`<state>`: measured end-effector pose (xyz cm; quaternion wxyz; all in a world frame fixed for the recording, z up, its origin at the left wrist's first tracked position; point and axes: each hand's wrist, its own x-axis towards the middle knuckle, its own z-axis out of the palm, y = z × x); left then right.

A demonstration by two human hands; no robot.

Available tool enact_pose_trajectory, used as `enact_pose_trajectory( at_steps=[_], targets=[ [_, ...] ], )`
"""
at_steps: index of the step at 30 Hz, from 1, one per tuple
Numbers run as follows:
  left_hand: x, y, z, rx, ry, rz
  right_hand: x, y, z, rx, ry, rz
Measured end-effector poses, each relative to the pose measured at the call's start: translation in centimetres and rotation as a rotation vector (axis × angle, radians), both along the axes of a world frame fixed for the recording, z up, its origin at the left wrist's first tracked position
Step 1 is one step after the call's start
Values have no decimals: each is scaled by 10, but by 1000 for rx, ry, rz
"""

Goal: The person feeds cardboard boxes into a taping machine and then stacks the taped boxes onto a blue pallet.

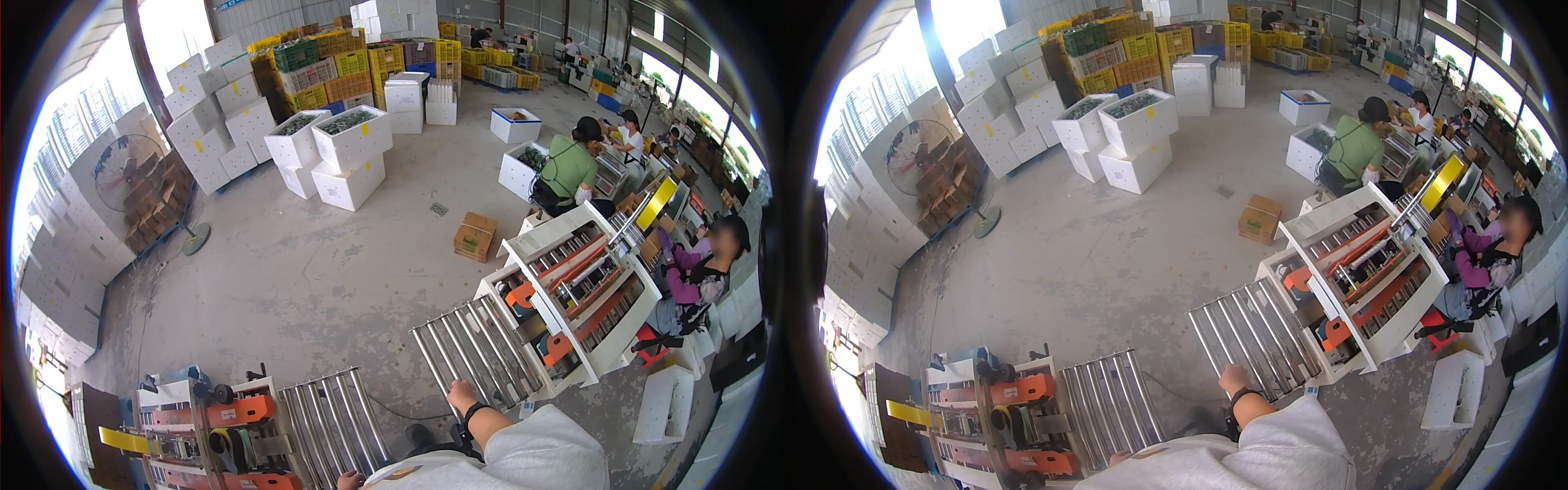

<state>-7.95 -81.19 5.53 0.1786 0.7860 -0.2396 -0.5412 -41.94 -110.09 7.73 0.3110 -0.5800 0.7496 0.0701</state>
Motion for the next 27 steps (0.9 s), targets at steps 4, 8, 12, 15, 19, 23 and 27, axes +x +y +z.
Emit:
enact_pose_trajectory(
  at_steps=[4,8,12,15,19,23,27],
  targets=[
    [-2,-2,4,29,-40,-29,2,0,3,4,50,-5],
    [-1,3,-5,24,-38,40,4,3,21,28,65,-31],
    [-1,7,-15,57,-39,101,-1,6,8,-36,-20,-7],
    [6,18,-40,40,22,147,-3,7,-3,-76,-34,3],
    [5,23,-44,50,0,173,-1,6,0,-73,-34,-4],
    [5,24,-46,54,17,163,2,5,3,-42,-33,-7],
    [7,24,-47,58,14,138,3,5,0,-28,-25,10]
  ],
)
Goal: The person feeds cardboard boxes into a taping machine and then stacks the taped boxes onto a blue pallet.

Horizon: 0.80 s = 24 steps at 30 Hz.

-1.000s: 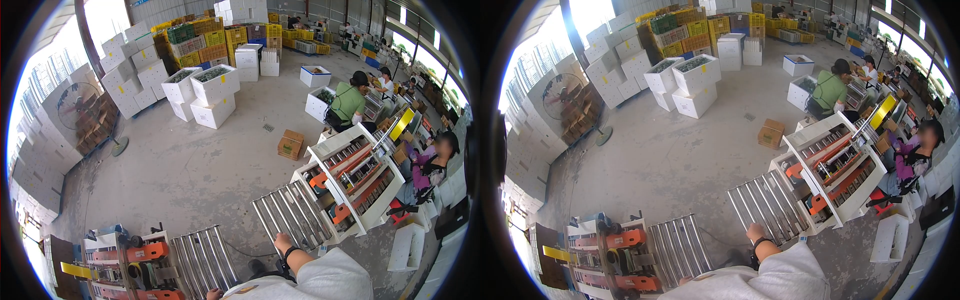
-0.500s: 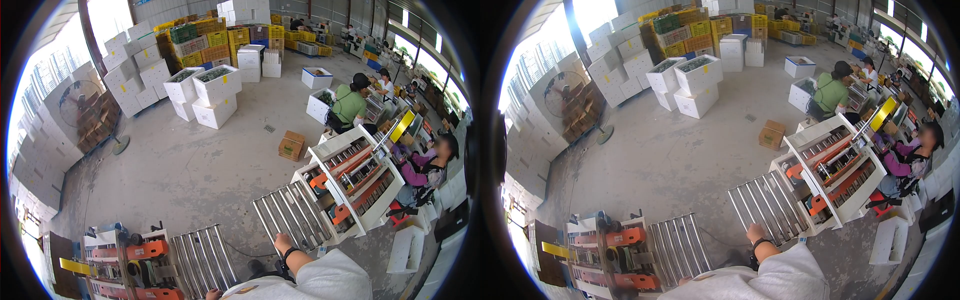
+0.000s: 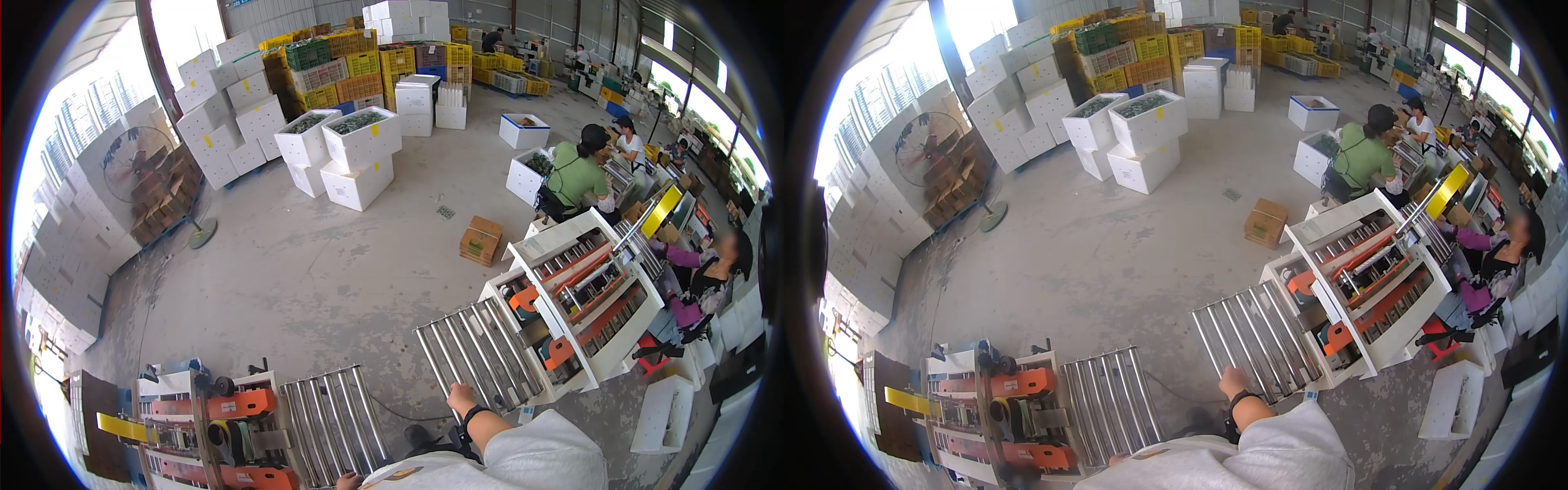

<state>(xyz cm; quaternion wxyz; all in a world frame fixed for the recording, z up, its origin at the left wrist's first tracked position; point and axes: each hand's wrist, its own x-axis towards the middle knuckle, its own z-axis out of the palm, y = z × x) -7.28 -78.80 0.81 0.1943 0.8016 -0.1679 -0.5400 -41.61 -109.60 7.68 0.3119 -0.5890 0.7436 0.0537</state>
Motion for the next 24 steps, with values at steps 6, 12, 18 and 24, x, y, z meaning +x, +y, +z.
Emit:
enact_pose_trajectory(
  at_steps=[6,12,18,24],
  targets=[
    [1,0,-2,4,4,-39,-5,2,-12,-13,-52,3],
    [2,2,-2,7,16,-107,-8,3,-17,-13,-55,28],
    [1,6,-6,-54,-80,-127,-6,4,-24,16,-31,53],
    [0,10,-4,16,48,7,0,3,-6,49,-13,79]
  ],
)
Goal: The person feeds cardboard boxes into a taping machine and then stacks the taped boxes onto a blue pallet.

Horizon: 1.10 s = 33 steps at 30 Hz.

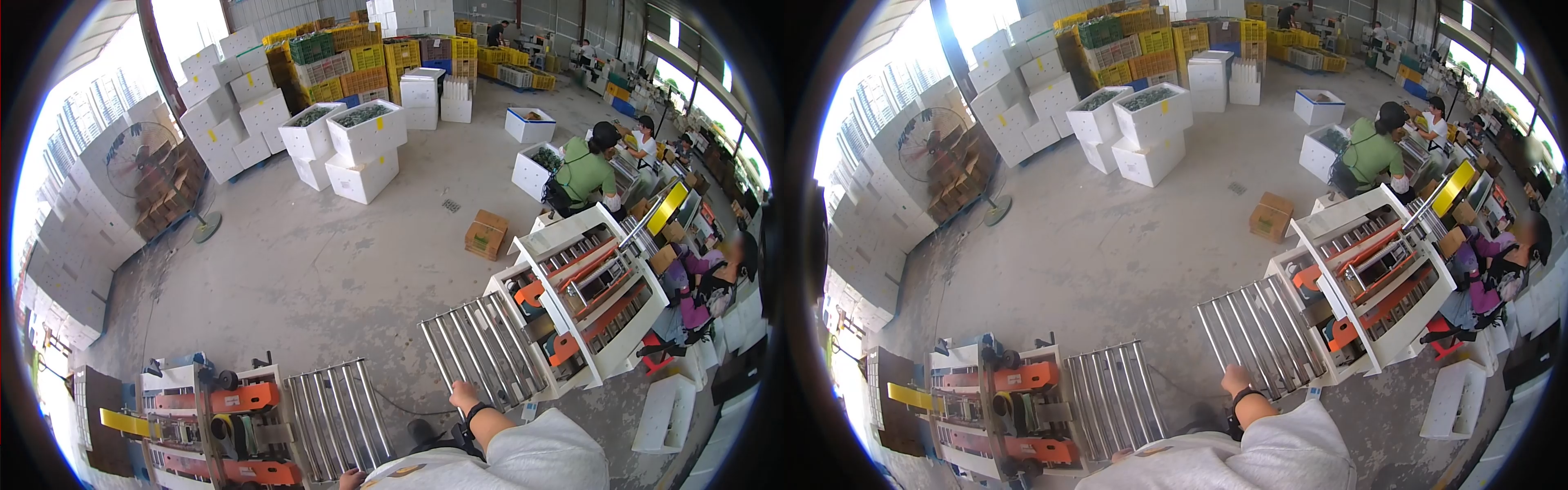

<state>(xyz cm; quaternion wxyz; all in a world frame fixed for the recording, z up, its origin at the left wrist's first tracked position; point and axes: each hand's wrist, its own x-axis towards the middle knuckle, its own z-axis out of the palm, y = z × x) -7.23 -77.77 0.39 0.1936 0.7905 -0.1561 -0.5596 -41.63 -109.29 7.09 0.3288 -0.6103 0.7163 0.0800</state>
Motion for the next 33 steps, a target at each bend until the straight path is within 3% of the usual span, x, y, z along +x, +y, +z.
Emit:
enact_pose_trajectory(
  at_steps=[8,10,12,14,15,16,18,20,24,25,28,30,33],
  targets=[
    [0,1,2,-45,-74,-71,-2,2,-6,14,-35,50],
    [-1,-2,7,-56,-97,-109,-3,8,-8,-174,-87,31],
    [-3,-9,16,-59,-120,-150,-4,6,-10,-206,-108,19],
    [-11,-29,45,-122,-83,-203,-5,7,2,-231,-170,-4],
    [-17,-35,70,-133,-61,-238,-5,3,11,-49,-136,16],
    [-22,-32,87,-143,-34,-274,-4,4,10,-92,-149,-17],
    [-25,-31,76,-64,-193,-235,-5,1,24,-162,-178,55],
    [-26,-32,81,-13,-88,-162,-7,-9,26,-419,-186,151],
    [-17,-22,69,-17,-42,-109,-62,-59,115,-624,-60,458],
    [-24,-29,93,-26,-27,-112,-84,-71,119,-583,40,440],
    [-30,-33,109,73,-36,-36,-151,-107,116,-388,478,381],
    [-31,-34,114,28,-24,21,-160,-115,145,-254,521,258],
    [-38,-42,132,115,-4,64,-161,-134,129,-77,566,614]
  ],
)
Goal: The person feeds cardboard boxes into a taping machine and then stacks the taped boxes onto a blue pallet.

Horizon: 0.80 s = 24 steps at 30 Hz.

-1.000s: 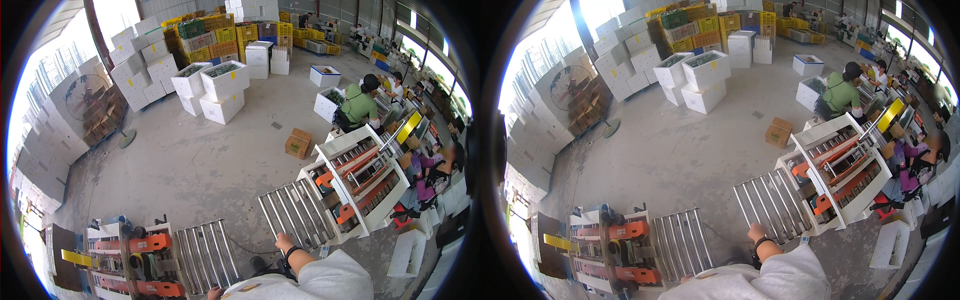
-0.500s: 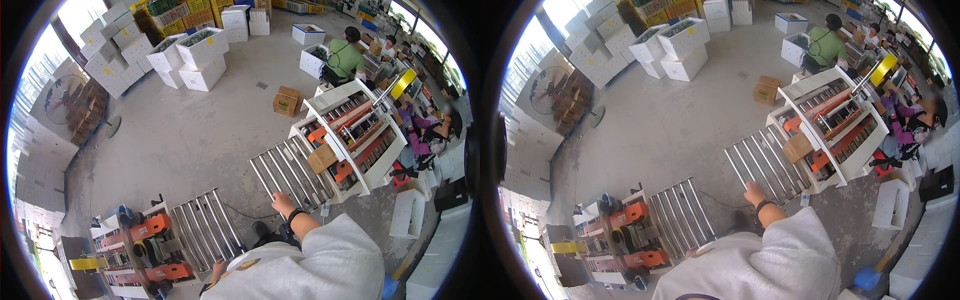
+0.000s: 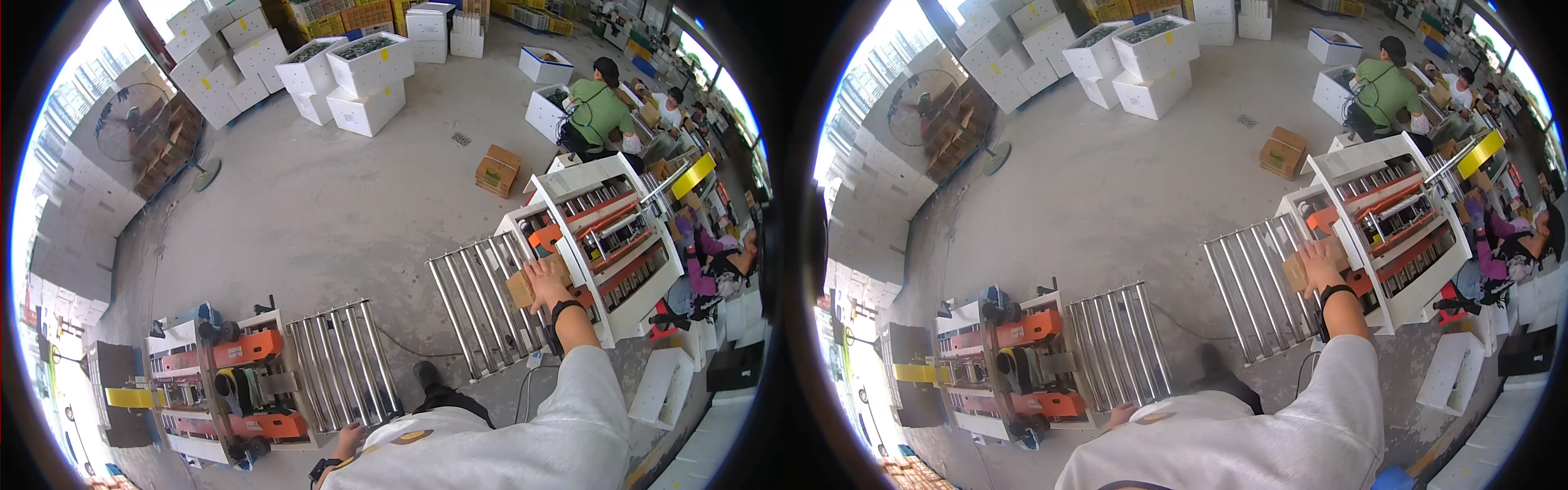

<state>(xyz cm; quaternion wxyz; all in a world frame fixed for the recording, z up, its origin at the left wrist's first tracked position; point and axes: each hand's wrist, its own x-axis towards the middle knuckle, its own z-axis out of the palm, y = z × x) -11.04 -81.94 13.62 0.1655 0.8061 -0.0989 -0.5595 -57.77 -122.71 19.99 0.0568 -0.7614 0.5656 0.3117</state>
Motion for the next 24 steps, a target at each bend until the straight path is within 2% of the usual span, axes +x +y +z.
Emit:
enact_pose_trajectory(
  at_steps=[1,3,5,7,8,9,10,13,14,16,17,18,19,21,23,24],
  targets=[
    [5,5,-11,-1,-7,49,4,1,-1,42,23,52],
    [12,19,-49,-54,73,152,-7,-3,-11,-38,193,238],
    [6,11,-40,-39,44,206,-29,-17,-53,-145,107,297],
    [5,2,-34,-82,-8,65,-16,-7,-35,-172,18,294],
    [2,-6,-33,-83,-4,73,-3,2,-12,-117,-58,302],
    [-4,-14,-34,-178,-50,-71,19,11,9,-60,-129,316],
    [-10,-22,-32,-270,-99,-208,38,22,4,-37,-233,318],
    [-35,-76,12,-333,76,-292,115,72,-6,93,-525,396],
    [-39,-89,20,-435,48,-459,146,88,2,142,-573,462],
    [-58,-115,87,-413,-464,-925,198,113,15,263,-697,610],
    [-56,-114,84,-491,-449,-1012,221,122,19,342,-771,686],
    [-56,-106,67,-578,-606,-1037,245,128,33,422,-817,721],
    [-52,-104,89,-626,-601,-842,263,133,27,484,-806,810],
    [-23,-90,83,-782,-650,-661,295,140,7,654,-1055,620],
    [-4,-65,72,-669,-639,-449,322,151,-4,704,-1067,685],
    [4,-54,61,-563,-555,-252,332,158,-19,655,-1040,458]
  ],
)
